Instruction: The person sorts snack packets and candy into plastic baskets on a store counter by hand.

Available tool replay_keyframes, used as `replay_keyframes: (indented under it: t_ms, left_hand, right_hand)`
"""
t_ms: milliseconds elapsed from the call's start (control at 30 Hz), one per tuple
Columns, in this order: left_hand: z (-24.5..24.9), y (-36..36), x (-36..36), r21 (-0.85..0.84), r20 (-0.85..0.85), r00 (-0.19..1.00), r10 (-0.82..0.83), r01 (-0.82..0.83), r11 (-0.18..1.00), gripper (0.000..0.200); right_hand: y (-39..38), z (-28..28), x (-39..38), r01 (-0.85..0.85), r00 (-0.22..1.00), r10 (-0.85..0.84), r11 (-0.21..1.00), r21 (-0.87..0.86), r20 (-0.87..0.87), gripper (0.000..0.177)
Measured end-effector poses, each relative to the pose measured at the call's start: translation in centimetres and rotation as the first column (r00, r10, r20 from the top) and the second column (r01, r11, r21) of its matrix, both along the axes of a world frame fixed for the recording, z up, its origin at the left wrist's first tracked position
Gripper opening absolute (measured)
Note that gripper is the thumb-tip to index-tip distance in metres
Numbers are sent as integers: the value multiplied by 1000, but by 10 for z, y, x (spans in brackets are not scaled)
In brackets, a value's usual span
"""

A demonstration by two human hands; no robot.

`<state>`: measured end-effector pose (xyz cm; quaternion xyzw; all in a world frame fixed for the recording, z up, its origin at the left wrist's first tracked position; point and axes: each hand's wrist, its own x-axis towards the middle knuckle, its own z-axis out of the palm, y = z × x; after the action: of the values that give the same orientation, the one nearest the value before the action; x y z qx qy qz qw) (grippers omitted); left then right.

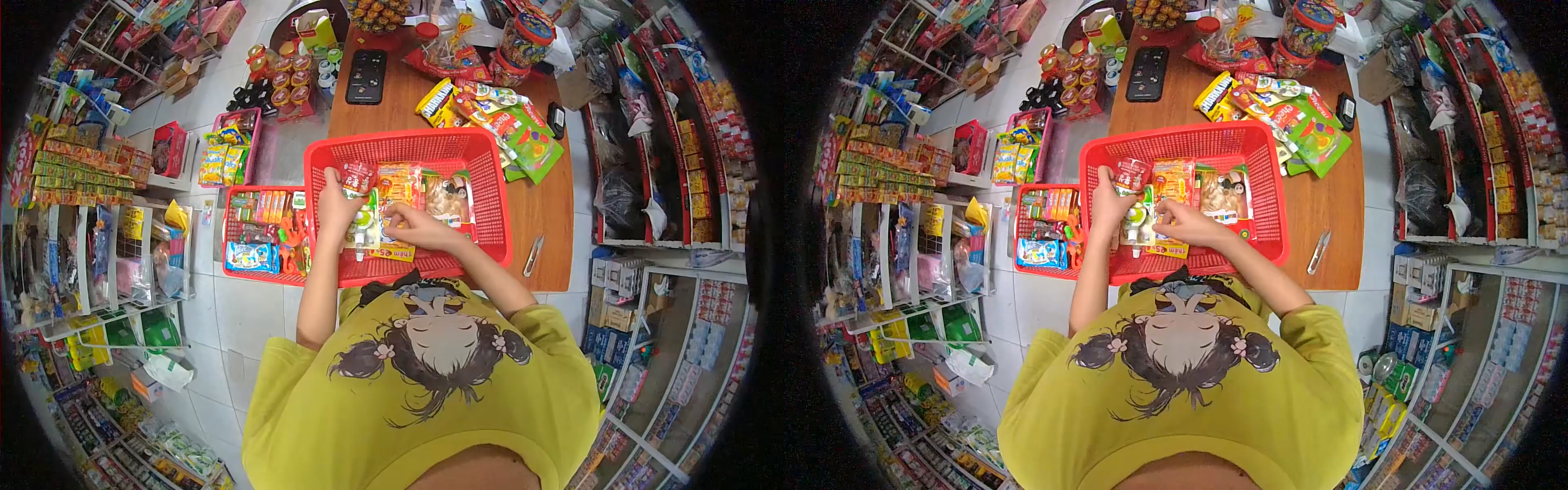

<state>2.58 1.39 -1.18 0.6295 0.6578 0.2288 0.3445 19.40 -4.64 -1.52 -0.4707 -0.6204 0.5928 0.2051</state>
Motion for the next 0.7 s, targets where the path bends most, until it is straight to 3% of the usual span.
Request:
replay_keyframes:
  t_ms: [33,100,133,167,233,267,300,367,400,467,500,533,567,667,700]
  left_hand:
    - [-1,-1,-2,-2,-3,1000,-3,3,1000,53]
    - [0,-2,-7,164,177,984,5,-34,986,50]
    - [4,-3,-10,120,320,947,24,-65,991,48]
    - [9,-4,-13,121,319,948,16,-57,991,48]
    - [27,-4,-19,-108,754,654,67,23,994,49]
    - [35,0,-23,-191,765,636,106,67,979,53]
    - [33,9,-25,-137,840,541,46,129,982,56]
    - [63,20,3,28,833,542,-111,160,987,59]
    - [63,34,19,164,762,595,-256,204,965,59]
    - [73,60,52,512,292,798,-527,335,791,59]
    - [80,72,72,620,81,826,-558,396,677,58]
    - [84,83,94,563,58,784,-618,485,669,56]
    - [79,95,115,520,-154,790,-593,575,631,52]
    - [59,122,175,396,-424,614,-665,787,474,59]
    - [31,136,192,374,-495,574,-653,819,436,63]
  right_hand:
    - [-5,-6,-2,3,1000,-3,1000,-2,-3,45]
    - [-8,-21,-9,122,980,-134,988,-91,-149,51]
    - [-8,-25,-13,158,963,-188,975,-157,-193,56]
    - [-7,-29,-17,166,961,-195,974,-157,-195,56]
    - [-3,-25,-32,260,952,-293,926,-274,-88,57]
    - [4,-19,-38,240,944,-311,874,-422,-107,51]
    - [6,-16,-46,289,917,-380,841,-457,-119,40]
    - [10,-15,-64,384,850,-424,905,-182,-313,34]
    - [13,-32,-71,429,849,-438,898,-99,-296,37]
    - [22,-76,-86,491,860,-463,866,97,-213,36]
    - [25,-59,-80,354,930,-350,935,-24,110,29]
    - [27,-58,-78,331,931,-322,943,-26,173,27]
    - [31,-57,-74,311,925,-297,950,-26,236,25]
    - [31,-49,-70,269,940,-280,960,82,196,24]
    - [28,-67,-73,412,911,-410,890,194,-55,25]
